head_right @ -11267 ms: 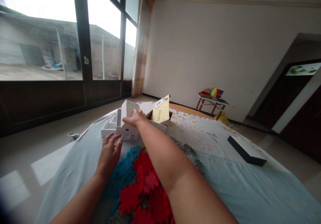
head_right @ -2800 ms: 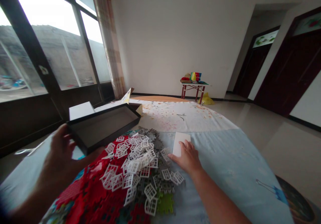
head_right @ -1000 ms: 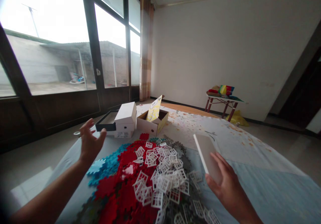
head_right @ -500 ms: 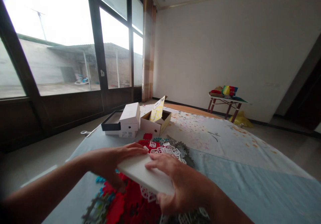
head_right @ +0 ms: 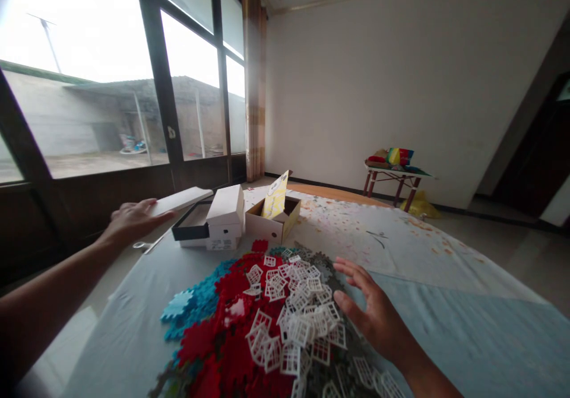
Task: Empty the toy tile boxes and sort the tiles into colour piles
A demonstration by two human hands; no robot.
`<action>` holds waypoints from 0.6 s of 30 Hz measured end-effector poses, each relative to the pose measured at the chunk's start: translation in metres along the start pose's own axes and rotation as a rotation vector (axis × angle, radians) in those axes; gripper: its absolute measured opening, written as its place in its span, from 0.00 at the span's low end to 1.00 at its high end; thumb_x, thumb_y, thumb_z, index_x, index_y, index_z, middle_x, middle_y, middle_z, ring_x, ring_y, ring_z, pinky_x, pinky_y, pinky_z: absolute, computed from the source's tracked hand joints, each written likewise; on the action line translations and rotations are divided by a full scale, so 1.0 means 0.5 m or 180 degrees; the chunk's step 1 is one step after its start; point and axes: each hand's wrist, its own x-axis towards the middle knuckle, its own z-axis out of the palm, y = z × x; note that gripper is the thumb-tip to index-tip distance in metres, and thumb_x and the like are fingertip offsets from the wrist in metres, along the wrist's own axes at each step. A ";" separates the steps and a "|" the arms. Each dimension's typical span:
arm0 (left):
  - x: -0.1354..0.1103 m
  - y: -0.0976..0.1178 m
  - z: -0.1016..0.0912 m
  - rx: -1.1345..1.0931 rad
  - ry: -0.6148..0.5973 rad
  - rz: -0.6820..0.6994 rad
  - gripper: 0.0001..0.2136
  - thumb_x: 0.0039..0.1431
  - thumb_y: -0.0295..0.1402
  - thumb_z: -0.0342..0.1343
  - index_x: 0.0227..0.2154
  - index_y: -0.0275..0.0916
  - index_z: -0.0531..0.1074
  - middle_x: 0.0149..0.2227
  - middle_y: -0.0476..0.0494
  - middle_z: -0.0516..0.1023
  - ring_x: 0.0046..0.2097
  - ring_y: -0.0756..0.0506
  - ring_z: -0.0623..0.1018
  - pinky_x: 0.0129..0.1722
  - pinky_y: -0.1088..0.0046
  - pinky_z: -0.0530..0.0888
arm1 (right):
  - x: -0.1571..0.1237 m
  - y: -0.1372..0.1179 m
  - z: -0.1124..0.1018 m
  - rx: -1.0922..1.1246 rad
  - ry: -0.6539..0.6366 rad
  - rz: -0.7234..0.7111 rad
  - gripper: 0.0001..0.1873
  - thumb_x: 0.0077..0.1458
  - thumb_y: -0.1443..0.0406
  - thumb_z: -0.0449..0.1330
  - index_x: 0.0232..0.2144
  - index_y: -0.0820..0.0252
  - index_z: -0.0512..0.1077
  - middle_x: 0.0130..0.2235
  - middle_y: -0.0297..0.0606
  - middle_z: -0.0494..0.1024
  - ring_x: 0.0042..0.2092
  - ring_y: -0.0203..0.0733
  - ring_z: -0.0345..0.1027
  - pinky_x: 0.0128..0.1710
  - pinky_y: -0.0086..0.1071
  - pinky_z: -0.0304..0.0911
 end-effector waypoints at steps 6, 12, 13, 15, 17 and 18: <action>0.057 0.017 0.046 0.1271 -0.0239 0.0159 0.44 0.32 0.64 0.47 0.46 0.30 0.67 0.47 0.24 0.63 0.48 0.28 0.63 0.42 0.51 0.64 | -0.069 0.078 -0.004 -0.0137 0.0178 0.0450 0.22 0.51 0.55 0.53 0.48 0.54 0.66 0.57 0.42 0.61 0.55 0.48 0.58 0.52 0.38 0.60; 0.079 0.001 0.060 0.1843 -0.0140 0.0039 0.41 0.34 0.64 0.45 0.43 0.32 0.67 0.47 0.27 0.64 0.47 0.29 0.63 0.40 0.55 0.65 | -0.110 0.141 -0.005 0.0024 0.0317 0.0822 0.22 0.52 0.54 0.52 0.47 0.55 0.67 0.56 0.43 0.63 0.54 0.47 0.60 0.50 0.35 0.62; 0.077 0.002 0.067 0.1838 -0.0255 0.0081 0.40 0.35 0.63 0.46 0.43 0.33 0.67 0.47 0.28 0.64 0.47 0.29 0.63 0.40 0.55 0.65 | -0.112 0.147 -0.004 0.0050 0.0340 0.0839 0.22 0.51 0.54 0.53 0.47 0.55 0.67 0.55 0.43 0.64 0.54 0.47 0.60 0.50 0.35 0.62; 0.071 0.009 0.086 0.1808 -0.0465 0.0209 0.38 0.34 0.60 0.49 0.45 0.35 0.67 0.49 0.29 0.63 0.48 0.29 0.63 0.41 0.54 0.64 | -0.114 0.154 -0.005 0.0083 0.0392 0.0845 0.22 0.51 0.54 0.53 0.47 0.55 0.67 0.55 0.43 0.64 0.54 0.47 0.60 0.50 0.35 0.62; 0.063 0.023 0.107 0.1740 -0.0585 0.0319 0.39 0.34 0.60 0.51 0.46 0.36 0.67 0.51 0.29 0.62 0.50 0.28 0.61 0.43 0.52 0.63 | -0.115 0.156 -0.007 0.0077 0.0426 0.0845 0.22 0.51 0.54 0.53 0.46 0.55 0.68 0.54 0.42 0.65 0.54 0.47 0.60 0.50 0.35 0.62; 0.059 0.030 0.116 0.1645 -0.0606 0.0341 0.40 0.34 0.60 0.50 0.47 0.36 0.66 0.51 0.28 0.61 0.50 0.27 0.61 0.43 0.51 0.62 | -0.115 0.155 -0.008 0.0066 0.0433 0.0843 0.21 0.51 0.54 0.53 0.46 0.55 0.68 0.54 0.42 0.65 0.54 0.47 0.60 0.50 0.35 0.63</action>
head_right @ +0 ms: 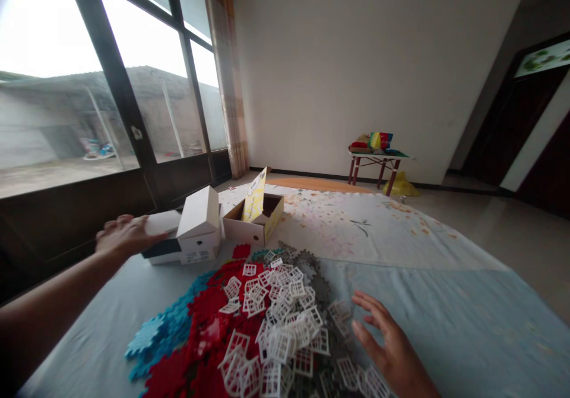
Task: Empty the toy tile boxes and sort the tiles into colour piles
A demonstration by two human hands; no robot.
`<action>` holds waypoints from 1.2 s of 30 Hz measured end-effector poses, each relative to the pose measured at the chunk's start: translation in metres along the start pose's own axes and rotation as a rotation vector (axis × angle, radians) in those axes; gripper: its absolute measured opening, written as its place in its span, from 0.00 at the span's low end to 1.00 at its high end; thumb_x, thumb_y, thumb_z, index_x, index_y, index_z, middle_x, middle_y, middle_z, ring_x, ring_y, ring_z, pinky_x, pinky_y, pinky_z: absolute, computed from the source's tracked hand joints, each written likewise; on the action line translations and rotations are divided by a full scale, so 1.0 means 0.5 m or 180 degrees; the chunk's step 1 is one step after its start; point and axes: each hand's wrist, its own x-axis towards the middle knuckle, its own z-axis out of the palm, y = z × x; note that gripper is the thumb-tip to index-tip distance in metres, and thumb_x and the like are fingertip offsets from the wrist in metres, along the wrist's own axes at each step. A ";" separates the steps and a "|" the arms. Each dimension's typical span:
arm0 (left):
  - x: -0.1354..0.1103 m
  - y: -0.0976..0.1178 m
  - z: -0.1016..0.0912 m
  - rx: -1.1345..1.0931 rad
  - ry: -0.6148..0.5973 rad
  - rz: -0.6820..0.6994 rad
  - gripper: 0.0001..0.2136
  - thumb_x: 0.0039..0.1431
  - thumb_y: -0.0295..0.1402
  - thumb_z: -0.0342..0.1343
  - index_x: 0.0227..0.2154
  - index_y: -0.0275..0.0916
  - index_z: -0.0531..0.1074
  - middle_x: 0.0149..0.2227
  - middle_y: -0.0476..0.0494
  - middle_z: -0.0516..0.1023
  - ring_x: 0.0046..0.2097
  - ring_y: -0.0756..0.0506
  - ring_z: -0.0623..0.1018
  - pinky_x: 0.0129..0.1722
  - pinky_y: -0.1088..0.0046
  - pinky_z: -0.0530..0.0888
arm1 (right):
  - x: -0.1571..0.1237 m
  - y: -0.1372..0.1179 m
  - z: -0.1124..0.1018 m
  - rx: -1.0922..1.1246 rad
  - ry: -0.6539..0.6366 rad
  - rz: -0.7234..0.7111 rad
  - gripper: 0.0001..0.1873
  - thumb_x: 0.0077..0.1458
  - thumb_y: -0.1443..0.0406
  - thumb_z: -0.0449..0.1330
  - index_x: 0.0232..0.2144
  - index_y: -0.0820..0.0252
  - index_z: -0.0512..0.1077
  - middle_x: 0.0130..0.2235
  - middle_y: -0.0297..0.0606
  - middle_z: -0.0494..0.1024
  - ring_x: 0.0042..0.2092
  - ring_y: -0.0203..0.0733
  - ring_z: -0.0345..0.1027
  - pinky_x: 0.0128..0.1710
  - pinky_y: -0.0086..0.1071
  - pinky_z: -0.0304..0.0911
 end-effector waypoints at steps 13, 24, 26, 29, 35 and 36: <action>-0.200 0.002 0.030 -0.1793 0.1576 -0.0241 0.25 0.52 0.41 0.45 0.52 0.33 0.60 0.50 0.33 0.65 0.53 0.36 0.63 0.50 0.55 0.62 | 0.008 0.014 0.001 -0.0003 0.0379 -0.0342 0.20 0.52 0.55 0.53 0.44 0.59 0.67 0.49 0.45 0.69 0.50 0.46 0.64 0.45 0.38 0.66; -0.346 0.112 0.142 -0.2636 -0.0296 0.0745 0.28 0.51 0.51 0.42 0.46 0.35 0.67 0.48 0.38 0.71 0.49 0.42 0.70 0.51 0.65 0.65 | -0.019 -0.034 0.042 -0.0239 -0.0325 -0.0655 0.24 0.50 0.54 0.55 0.47 0.58 0.67 0.54 0.45 0.65 0.56 0.48 0.57 0.56 0.45 0.52; -0.347 0.126 0.145 -0.2467 -0.0424 0.0927 0.27 0.53 0.51 0.40 0.47 0.37 0.66 0.48 0.40 0.71 0.51 0.44 0.69 0.53 0.66 0.64 | -0.024 -0.040 0.045 -0.0285 -0.0478 -0.0662 0.25 0.50 0.53 0.55 0.48 0.59 0.67 0.54 0.46 0.64 0.56 0.48 0.56 0.57 0.45 0.50; -0.345 0.139 0.138 -0.2264 -0.0513 0.0991 0.25 0.53 0.50 0.40 0.44 0.39 0.68 0.47 0.41 0.72 0.49 0.43 0.70 0.51 0.65 0.65 | -0.028 -0.042 0.048 -0.0321 -0.0590 -0.0644 0.26 0.51 0.53 0.55 0.49 0.61 0.66 0.55 0.47 0.63 0.57 0.48 0.54 0.58 0.44 0.49; -0.284 0.206 0.076 -0.1717 -0.0192 0.0971 0.23 0.51 0.46 0.44 0.45 0.39 0.67 0.48 0.38 0.70 0.49 0.40 0.69 0.49 0.64 0.64 | -0.020 -0.036 0.048 -0.0183 -0.0391 -0.0570 0.25 0.52 0.53 0.54 0.48 0.61 0.66 0.54 0.47 0.65 0.56 0.47 0.56 0.58 0.44 0.49; -0.267 0.231 0.065 -0.1675 -0.0142 0.1001 0.23 0.51 0.46 0.43 0.46 0.39 0.66 0.48 0.39 0.70 0.47 0.41 0.71 0.47 0.66 0.66 | -0.018 -0.035 0.048 -0.0171 -0.0360 -0.0559 0.25 0.52 0.53 0.54 0.48 0.61 0.66 0.53 0.47 0.65 0.56 0.47 0.56 0.58 0.44 0.49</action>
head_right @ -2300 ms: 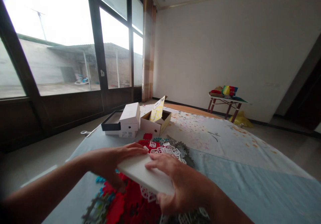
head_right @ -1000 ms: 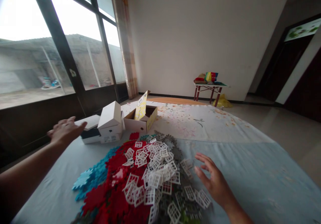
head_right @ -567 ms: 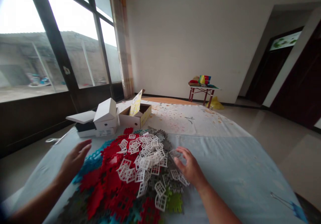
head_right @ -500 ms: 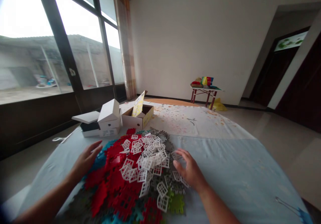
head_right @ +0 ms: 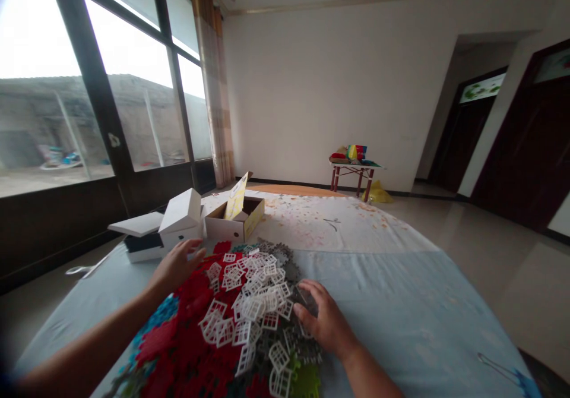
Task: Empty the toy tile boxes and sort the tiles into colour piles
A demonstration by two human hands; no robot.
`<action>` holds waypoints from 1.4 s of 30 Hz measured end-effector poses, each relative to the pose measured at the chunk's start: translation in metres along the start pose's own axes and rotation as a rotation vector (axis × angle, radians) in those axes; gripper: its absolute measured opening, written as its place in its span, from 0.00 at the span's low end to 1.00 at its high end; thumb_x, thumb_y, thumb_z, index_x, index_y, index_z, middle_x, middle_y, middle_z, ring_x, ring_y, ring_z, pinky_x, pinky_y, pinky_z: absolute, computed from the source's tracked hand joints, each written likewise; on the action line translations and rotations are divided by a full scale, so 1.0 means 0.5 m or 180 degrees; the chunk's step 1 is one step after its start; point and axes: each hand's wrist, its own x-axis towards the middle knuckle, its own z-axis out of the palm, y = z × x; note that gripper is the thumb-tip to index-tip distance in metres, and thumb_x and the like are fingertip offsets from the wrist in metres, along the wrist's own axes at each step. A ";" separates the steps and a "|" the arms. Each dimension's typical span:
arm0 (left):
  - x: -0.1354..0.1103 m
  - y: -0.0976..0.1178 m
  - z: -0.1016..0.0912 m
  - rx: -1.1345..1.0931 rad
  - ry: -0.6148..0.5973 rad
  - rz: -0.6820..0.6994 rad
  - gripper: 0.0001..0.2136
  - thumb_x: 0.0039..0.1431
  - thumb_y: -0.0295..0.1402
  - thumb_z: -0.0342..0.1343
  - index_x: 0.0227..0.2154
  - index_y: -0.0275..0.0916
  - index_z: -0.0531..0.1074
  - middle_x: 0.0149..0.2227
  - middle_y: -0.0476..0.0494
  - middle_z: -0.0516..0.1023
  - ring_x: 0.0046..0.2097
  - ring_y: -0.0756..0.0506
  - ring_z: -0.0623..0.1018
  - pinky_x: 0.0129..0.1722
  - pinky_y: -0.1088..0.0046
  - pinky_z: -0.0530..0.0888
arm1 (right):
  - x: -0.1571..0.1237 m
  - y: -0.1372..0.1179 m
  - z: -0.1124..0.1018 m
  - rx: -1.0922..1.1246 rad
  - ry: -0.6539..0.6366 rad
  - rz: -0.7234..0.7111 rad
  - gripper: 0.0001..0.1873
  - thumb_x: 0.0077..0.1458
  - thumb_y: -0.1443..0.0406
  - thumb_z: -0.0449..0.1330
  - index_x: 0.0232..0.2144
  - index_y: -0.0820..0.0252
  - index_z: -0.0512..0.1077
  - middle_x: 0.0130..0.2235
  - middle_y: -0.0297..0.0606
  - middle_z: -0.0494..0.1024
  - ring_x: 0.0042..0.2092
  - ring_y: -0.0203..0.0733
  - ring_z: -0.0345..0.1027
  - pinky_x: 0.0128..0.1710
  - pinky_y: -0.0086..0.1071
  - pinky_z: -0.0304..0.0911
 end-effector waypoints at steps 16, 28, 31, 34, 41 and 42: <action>0.240 0.181 0.107 0.0595 -0.0045 -0.0144 0.21 0.49 0.42 0.45 0.40 0.33 0.68 0.45 0.29 0.69 0.45 0.35 0.72 0.39 0.60 0.68 | 0.006 0.006 0.001 -0.0080 -0.0160 0.0127 0.25 0.52 0.52 0.53 0.49 0.59 0.65 0.54 0.47 0.63 0.57 0.47 0.55 0.57 0.42 0.50; 0.261 0.154 0.070 0.0538 0.0537 0.0161 0.18 0.50 0.35 0.43 0.41 0.32 0.67 0.43 0.32 0.70 0.41 0.39 0.73 0.35 0.66 0.68 | 0.006 -0.009 -0.002 -0.0045 -0.0183 0.0203 0.25 0.51 0.54 0.54 0.49 0.59 0.66 0.54 0.47 0.64 0.56 0.48 0.55 0.57 0.43 0.50; 0.272 0.157 0.045 0.0404 0.0708 0.0151 0.18 0.50 0.35 0.43 0.41 0.32 0.67 0.42 0.31 0.70 0.42 0.38 0.72 0.38 0.66 0.68 | 0.006 -0.004 -0.001 -0.0066 -0.0185 0.0198 0.25 0.52 0.53 0.54 0.49 0.59 0.66 0.54 0.47 0.63 0.57 0.48 0.55 0.57 0.43 0.50; 0.283 0.153 0.021 0.0221 0.0835 0.0003 0.18 0.49 0.36 0.45 0.38 0.30 0.69 0.40 0.30 0.72 0.42 0.38 0.72 0.39 0.65 0.68 | 0.006 -0.001 0.000 -0.0063 -0.0180 0.0175 0.25 0.51 0.53 0.54 0.49 0.59 0.66 0.54 0.47 0.63 0.56 0.48 0.55 0.57 0.43 0.50; 0.311 0.113 -0.012 -0.0386 0.0880 -0.0567 0.18 0.51 0.42 0.45 0.32 0.32 0.72 0.31 0.37 0.76 0.36 0.40 0.74 0.31 0.69 0.68 | 0.006 -0.002 0.002 -0.0092 -0.0203 0.0207 0.25 0.51 0.53 0.53 0.49 0.59 0.66 0.55 0.47 0.63 0.57 0.48 0.54 0.57 0.43 0.49; 0.315 0.106 -0.010 -0.0482 0.0832 -0.0627 0.18 0.52 0.43 0.44 0.31 0.33 0.73 0.29 0.38 0.76 0.34 0.41 0.75 0.30 0.70 0.68 | 0.006 -0.002 0.002 -0.0086 -0.0210 0.0204 0.25 0.52 0.53 0.53 0.49 0.59 0.66 0.55 0.47 0.63 0.57 0.47 0.54 0.57 0.43 0.49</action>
